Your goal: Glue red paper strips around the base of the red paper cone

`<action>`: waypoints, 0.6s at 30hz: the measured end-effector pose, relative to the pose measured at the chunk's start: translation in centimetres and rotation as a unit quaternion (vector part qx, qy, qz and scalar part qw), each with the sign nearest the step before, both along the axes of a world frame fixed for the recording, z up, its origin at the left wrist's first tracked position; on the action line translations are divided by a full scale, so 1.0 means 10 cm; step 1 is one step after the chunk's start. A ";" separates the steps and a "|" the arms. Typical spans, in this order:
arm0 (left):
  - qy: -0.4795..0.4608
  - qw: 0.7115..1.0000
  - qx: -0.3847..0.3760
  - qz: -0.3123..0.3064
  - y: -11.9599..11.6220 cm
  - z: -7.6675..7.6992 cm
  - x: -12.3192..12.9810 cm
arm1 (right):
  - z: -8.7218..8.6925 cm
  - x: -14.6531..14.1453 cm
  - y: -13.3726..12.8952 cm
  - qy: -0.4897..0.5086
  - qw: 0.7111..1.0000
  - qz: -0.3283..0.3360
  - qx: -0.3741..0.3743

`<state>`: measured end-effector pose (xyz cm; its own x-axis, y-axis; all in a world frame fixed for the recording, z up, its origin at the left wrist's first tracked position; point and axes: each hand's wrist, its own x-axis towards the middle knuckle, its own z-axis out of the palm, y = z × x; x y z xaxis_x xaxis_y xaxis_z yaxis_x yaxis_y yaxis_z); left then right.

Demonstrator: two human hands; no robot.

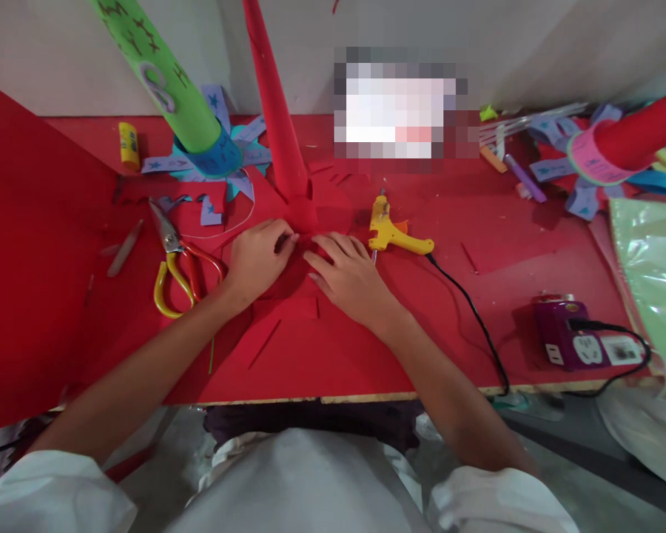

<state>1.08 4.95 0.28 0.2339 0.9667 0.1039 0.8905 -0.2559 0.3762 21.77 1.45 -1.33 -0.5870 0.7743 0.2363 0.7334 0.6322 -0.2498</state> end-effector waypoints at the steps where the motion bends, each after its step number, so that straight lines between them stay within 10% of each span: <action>1: 0.003 1.000 -0.001 0.000 0.00 0.00 0.00 | 0.00 0.00 0.00 -0.001 1.000 -0.002 -0.001; 18: 0.103 0.992 0.019 -0.070 -0.21 -0.03 -0.17 | 0.02 0.00 0.00 0.003 1.000 -0.011 -0.011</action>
